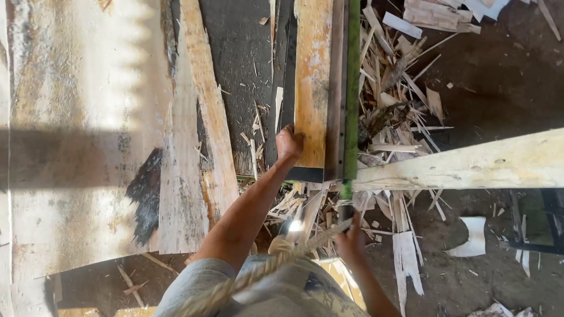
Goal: Trimming pieces of wood veneer using a large manual shear.
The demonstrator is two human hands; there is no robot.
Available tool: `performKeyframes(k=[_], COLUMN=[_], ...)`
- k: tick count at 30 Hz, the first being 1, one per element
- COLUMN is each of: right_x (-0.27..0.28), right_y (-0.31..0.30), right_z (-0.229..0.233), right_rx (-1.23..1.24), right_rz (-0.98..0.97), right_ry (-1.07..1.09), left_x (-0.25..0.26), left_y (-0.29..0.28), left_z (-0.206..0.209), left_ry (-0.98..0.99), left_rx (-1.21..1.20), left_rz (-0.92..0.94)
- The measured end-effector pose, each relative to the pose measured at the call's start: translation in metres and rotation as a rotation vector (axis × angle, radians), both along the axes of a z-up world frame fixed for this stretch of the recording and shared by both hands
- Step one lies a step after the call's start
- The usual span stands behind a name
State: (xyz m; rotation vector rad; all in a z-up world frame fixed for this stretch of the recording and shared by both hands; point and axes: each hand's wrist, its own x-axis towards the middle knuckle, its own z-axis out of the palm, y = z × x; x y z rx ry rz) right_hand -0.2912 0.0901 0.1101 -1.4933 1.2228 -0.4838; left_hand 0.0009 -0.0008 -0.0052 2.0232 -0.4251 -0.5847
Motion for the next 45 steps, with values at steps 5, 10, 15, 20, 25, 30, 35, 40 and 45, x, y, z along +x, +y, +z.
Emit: performKeyframes(k=[5, 10, 15, 20, 25, 30, 35, 40, 45], right_x=[-0.046, -0.022, -0.020, -0.016, -0.013, -0.005, -0.014, -0.014, -0.012], right_y=[0.002, -0.002, -0.006, -0.005, -0.002, 0.000, -0.006, -0.007, -0.005], right_z=[-0.148, 0.004, 0.066, 0.077, 0.079, 0.095, 0.072, 0.074, 0.079], right_rx=[-0.661, 0.055, 0.213, 0.131, 0.077, 0.165, 0.193, 0.214, 0.117], right_rz=[0.340, 0.097, 0.061, 0.066, 0.050, 0.026, 0.052, 0.039, 0.044], right_ry=[0.039, 0.182, 0.157, 0.207, 0.212, 0.305, 0.320, 0.281, 0.324], left_x=[-0.001, 0.010, -0.014, -0.054, -0.053, -0.041, -0.020, -0.018, -0.034], left_y=[-0.001, 0.039, 0.106, 0.100, 0.092, 0.083, 0.087, 0.117, 0.116], left_z=[-0.004, 0.000, 0.054, 0.065, 0.107, 0.081, 0.049, 0.122, 0.018], left_ry=[0.053, 0.041, -0.094, -0.601, -0.451, -0.332, -0.455, 0.025, 0.513], left_rx=[-0.028, 0.006, 0.293, 0.358, 0.488, 0.504, 0.000, -0.241, -0.716], left_rz=[0.047, 0.048, -0.030, -0.268, -0.387, -0.437, -0.366, -0.276, -0.130])
